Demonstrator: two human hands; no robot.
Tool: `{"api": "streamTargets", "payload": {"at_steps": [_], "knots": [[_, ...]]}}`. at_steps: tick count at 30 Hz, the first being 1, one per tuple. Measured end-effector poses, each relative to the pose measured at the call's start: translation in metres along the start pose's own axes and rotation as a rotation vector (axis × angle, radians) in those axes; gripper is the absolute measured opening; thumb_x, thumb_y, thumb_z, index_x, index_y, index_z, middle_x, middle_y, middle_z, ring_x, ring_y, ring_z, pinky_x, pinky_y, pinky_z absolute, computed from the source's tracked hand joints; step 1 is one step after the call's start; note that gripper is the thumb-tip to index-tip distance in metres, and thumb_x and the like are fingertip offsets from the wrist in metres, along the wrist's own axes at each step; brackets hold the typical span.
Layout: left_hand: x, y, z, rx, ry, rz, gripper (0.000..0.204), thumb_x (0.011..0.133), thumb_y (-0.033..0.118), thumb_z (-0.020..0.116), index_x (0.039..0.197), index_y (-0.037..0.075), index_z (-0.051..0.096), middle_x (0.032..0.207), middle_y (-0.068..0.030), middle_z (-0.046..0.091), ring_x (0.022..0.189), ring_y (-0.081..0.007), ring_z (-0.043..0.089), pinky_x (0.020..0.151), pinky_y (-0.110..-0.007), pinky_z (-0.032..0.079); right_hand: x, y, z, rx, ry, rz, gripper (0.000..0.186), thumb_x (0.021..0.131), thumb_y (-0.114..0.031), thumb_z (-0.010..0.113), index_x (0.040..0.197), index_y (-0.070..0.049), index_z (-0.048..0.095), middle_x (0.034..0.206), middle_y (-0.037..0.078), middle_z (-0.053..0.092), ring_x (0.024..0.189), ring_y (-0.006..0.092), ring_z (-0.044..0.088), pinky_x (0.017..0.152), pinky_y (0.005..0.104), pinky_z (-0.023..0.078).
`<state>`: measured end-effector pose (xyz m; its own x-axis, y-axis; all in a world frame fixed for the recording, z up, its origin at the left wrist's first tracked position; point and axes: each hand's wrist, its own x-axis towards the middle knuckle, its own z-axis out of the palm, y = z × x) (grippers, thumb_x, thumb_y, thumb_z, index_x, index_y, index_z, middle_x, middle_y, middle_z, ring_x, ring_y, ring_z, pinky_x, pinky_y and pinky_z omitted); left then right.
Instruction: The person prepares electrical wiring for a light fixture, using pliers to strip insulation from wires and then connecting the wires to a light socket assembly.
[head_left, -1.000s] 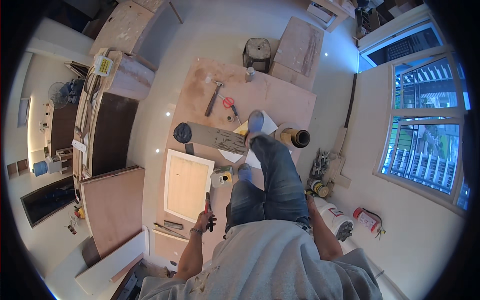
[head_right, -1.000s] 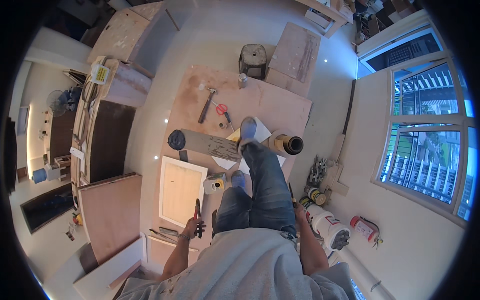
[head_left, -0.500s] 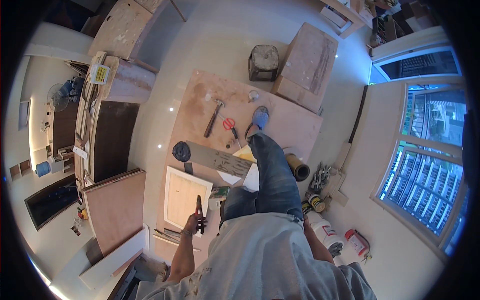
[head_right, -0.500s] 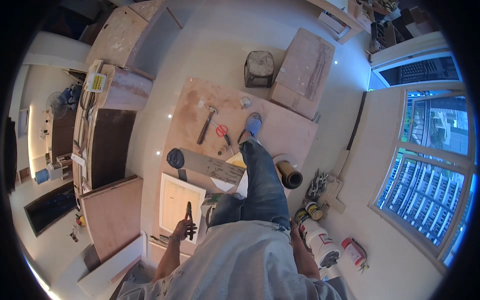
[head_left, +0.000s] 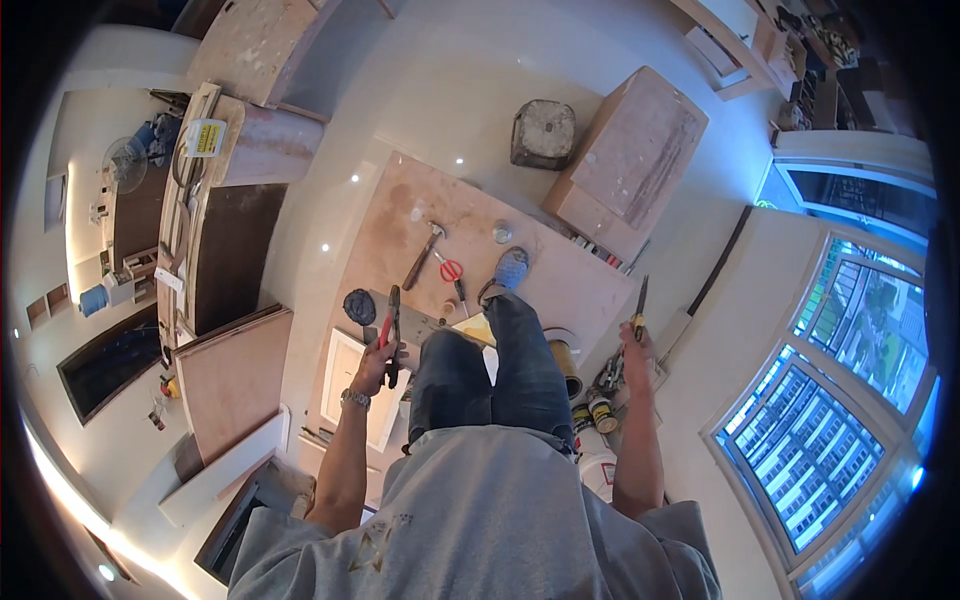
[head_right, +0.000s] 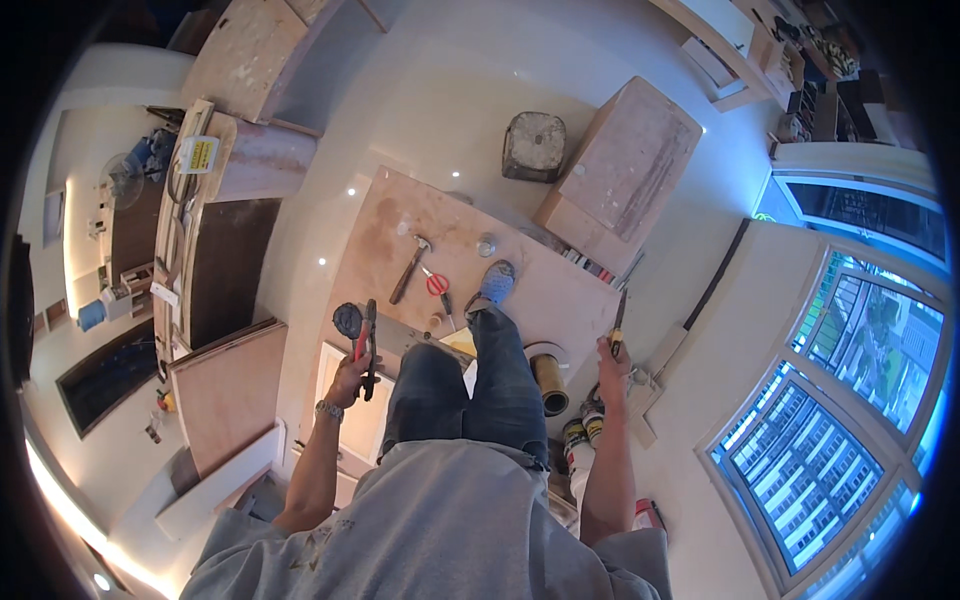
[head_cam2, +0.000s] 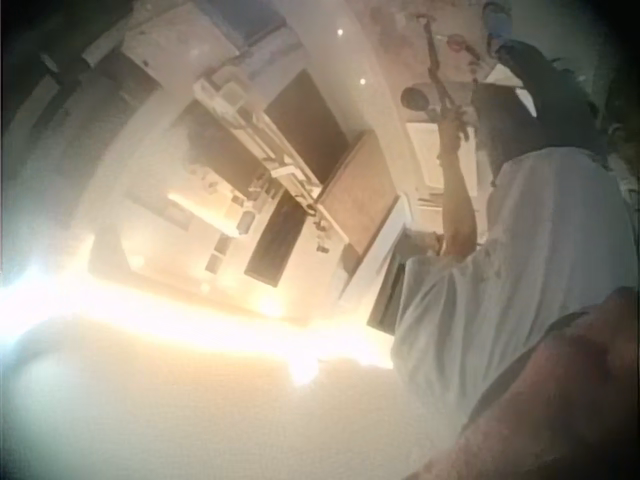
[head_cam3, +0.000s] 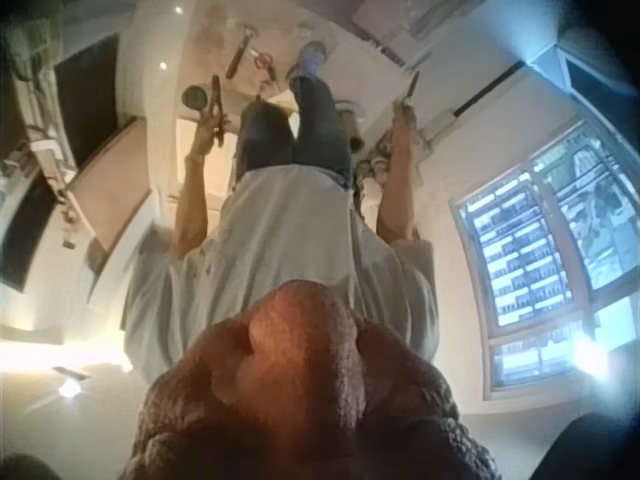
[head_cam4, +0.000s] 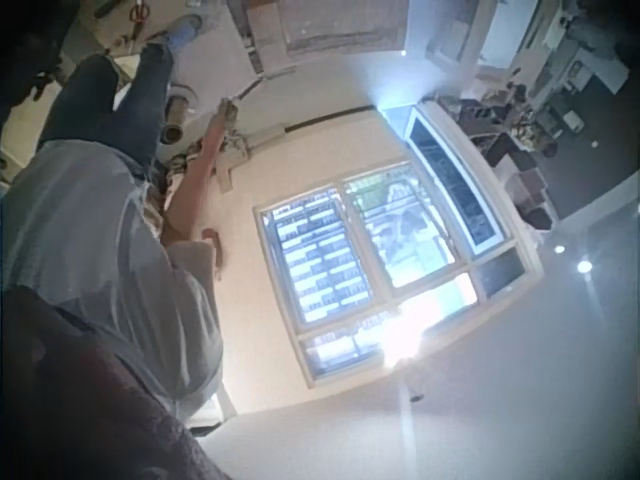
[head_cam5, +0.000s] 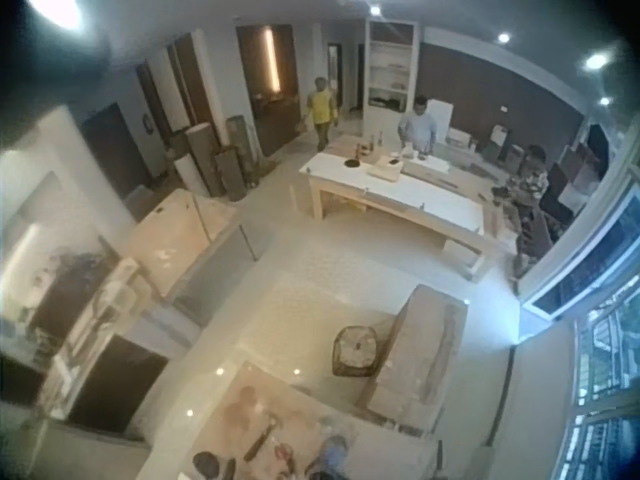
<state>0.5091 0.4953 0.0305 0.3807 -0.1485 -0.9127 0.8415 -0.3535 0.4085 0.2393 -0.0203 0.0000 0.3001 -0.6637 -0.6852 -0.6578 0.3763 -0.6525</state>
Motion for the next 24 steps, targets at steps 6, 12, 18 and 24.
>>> {"api": "streamTargets", "payload": {"at_steps": [6, 12, 18, 24], "knots": [[0.006, 0.025, -0.002, -0.027, 0.130, 0.048, 0.036, 0.102, 0.031, 0.062, 0.120, 0.000, 0.059, 0.107, -0.0117, 0.069, 0.095, -0.0244, 0.070, 0.079, -0.039, 0.058, 0.009, -0.045, 0.002, -0.171, -0.047, -0.086, 0.024, 0.100, -0.032, 0.070, 0.109, -0.010, 0.067, 0.079, -0.004, 0.058, 0.065, 0.0058, 0.047, 0.058, 0.0267, 0.039], [0.023, -0.022, -0.024, -0.107, 0.253, -0.135, 0.029, 0.101, 0.028, 0.061, 0.115, 0.002, 0.059, 0.104, -0.0126, 0.067, 0.092, -0.0269, 0.070, 0.075, -0.044, 0.060, 0.012, 0.083, -0.018, -0.197, -0.224, 0.246, 0.025, 0.098, -0.035, 0.070, 0.096, -0.010, 0.066, 0.076, -0.003, 0.057, 0.064, 0.0085, 0.049, 0.053, 0.0309, 0.038], [0.019, -0.046, -0.017, -0.092, 0.228, -0.381, 0.026, 0.100, 0.028, 0.059, 0.107, 0.002, 0.058, 0.097, -0.0132, 0.066, 0.084, -0.0273, 0.070, 0.071, -0.044, 0.060, -0.017, 0.101, -0.024, -0.157, -0.039, 0.476, 0.021, 0.093, -0.027, 0.073, 0.086, -0.009, 0.066, 0.067, -0.002, 0.054, 0.058, 0.0092, 0.050, 0.050, 0.0304, 0.037], [0.063, -0.018, -0.021, -0.002, 0.112, -0.441, 0.027, 0.099, 0.031, 0.062, 0.106, 0.004, 0.059, 0.090, -0.0087, 0.064, 0.079, -0.0224, 0.066, 0.070, -0.041, 0.057, 0.010, 0.059, 0.012, 0.025, 0.114, 0.461, 0.023, 0.095, -0.028, 0.070, 0.100, -0.005, 0.070, 0.079, -0.002, 0.062, 0.065, 0.0109, 0.056, 0.053, 0.0289, 0.042]]}}
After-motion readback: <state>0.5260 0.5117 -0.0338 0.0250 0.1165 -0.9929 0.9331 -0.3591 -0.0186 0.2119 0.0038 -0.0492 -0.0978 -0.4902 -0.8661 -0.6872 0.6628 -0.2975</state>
